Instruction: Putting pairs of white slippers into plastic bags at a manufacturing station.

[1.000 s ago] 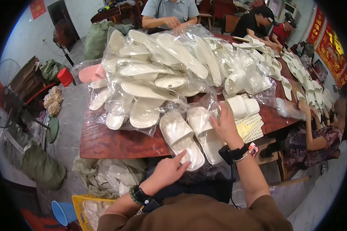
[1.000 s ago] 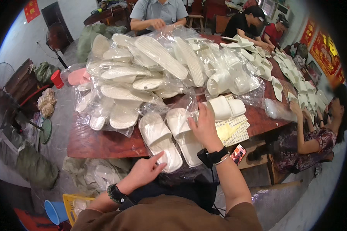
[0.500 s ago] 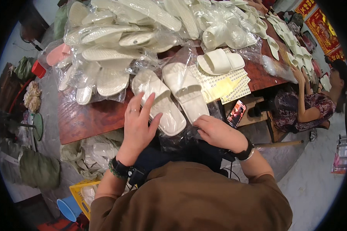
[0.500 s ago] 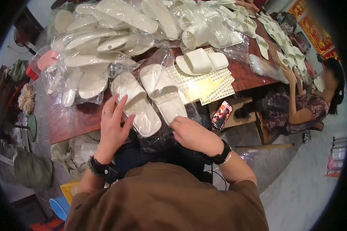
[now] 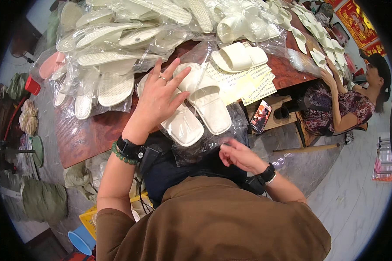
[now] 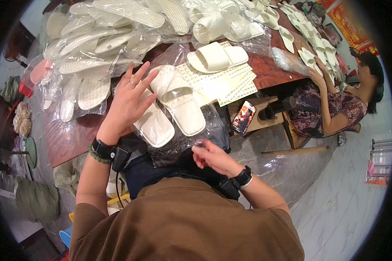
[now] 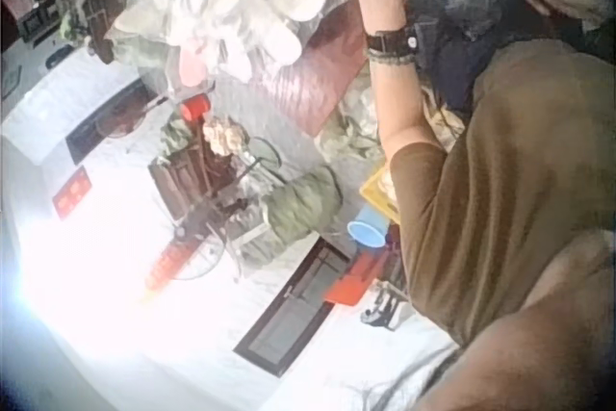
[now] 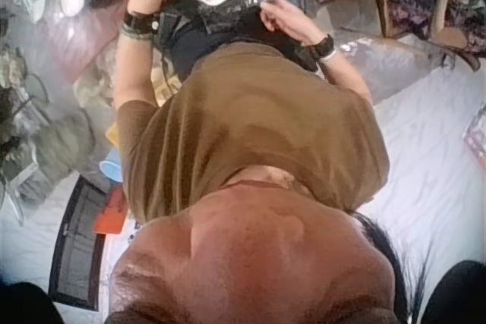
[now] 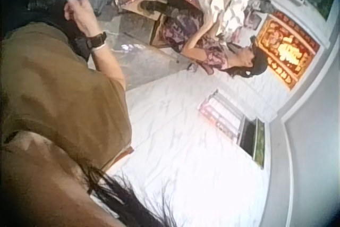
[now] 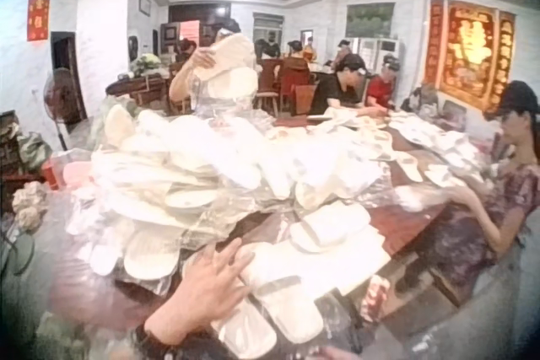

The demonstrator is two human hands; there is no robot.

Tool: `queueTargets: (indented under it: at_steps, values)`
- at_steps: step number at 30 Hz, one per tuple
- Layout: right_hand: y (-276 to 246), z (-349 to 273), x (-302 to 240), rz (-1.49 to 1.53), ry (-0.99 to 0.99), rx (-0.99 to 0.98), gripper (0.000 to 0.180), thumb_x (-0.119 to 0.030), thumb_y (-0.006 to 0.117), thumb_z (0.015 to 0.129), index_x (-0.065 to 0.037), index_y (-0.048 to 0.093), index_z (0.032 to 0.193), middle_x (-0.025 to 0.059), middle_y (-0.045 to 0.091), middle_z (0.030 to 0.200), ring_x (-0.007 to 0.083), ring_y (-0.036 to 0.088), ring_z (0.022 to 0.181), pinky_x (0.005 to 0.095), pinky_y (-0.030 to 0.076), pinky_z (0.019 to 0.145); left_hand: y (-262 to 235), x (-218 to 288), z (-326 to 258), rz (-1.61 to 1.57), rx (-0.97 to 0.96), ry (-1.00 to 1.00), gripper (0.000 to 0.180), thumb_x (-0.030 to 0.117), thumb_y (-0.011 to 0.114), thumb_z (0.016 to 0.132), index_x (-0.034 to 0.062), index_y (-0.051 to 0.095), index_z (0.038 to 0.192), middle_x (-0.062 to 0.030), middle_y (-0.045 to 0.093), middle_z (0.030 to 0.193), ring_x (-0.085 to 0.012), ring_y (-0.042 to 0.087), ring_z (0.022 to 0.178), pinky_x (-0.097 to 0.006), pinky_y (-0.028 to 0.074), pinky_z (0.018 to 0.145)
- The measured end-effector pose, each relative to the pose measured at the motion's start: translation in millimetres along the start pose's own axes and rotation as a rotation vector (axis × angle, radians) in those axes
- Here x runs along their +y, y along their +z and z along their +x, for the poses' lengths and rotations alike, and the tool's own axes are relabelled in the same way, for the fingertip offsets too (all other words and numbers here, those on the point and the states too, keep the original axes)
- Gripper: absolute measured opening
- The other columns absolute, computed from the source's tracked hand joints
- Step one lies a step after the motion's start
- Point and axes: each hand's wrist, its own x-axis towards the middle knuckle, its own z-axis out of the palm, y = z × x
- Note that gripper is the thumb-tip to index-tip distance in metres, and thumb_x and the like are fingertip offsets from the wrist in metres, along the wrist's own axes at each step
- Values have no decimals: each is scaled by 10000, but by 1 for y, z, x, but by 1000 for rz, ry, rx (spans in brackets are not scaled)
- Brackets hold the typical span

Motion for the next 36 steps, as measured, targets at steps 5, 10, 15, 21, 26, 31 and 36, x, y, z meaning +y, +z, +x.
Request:
queueTargets:
  at_steps: [5, 10, 15, 21, 26, 31, 36]
  values:
    - [6, -2, 12, 475, -126, 80, 297, -241, 612, 1020, -95, 522, 1262, 60, 648, 1092, 155, 616, 935, 319, 493, 817, 1, 1, 4, 42, -26, 130, 531, 274, 661, 926, 195, 544, 1439, -108, 428, 1560, -409, 365, 1432, -527, 326, 1142]
    - [12, -5, 2, 664, -147, 24, 232, -209, 575, 1017, -59, 602, 1192, 102, 641, 1269, 156, 616, 978, 349, 505, 919, 18, -14, 4, -121, -108, 42, 511, 314, 571, 984, 186, 501, 1474, -109, 426, 1565, -378, 351, 1455, -525, 268, 1177]
    - [-10, -14, 16, 1057, -177, -111, 325, -193, 552, 1011, -38, 575, 1296, 144, 631, 1286, 136, 621, 830, 301, 543, 798, 22, -22, 6, -311, -173, -182, 543, 436, 439, 1042, 157, 440, 1507, -164, 484, 1510, -390, 344, 1457, -559, 189, 1202]
    - [18, -6, -12, 764, -175, -267, 378, -160, 594, 994, -41, 556, 1351, 133, 658, 1168, 73, 550, 643, 195, 498, 586, 22, -28, 1, -334, -205, -238, 537, 407, 400, 1065, 133, 427, 1526, -122, 455, 1549, -331, 324, 1487, -515, 152, 1217]
    - [37, 37, -51, -1135, -1078, 333, 505, -215, 655, 971, -6, 493, 1401, 164, 619, 1191, 225, 654, 933, 306, 569, 750, 10, -28, 6, -772, -49, -268, 533, 399, 379, 1088, 63, 457, 1494, -203, 489, 1500, -330, 421, 1428, -409, 295, 1180]
    - [36, 82, -67, -1394, -1085, 355, 647, -314, 674, 937, 75, 445, 1401, 287, 460, 1396, 469, 379, 1360, 525, 320, 1142, 11, -25, 4, -764, 3, -263, 505, 354, 403, 1089, 23, 484, 1462, -224, 512, 1470, -336, 467, 1391, -366, 341, 1150]
    - [67, 101, -106, -1435, -913, 265, 703, -350, 691, 901, 70, 451, 1412, 310, 442, 1434, 495, 393, 1340, 545, 319, 1126, 6, -22, -2, -812, 36, -245, 467, 301, 423, 1081, 1, 504, 1430, -228, 518, 1459, -350, 457, 1393, -383, 324, 1159]
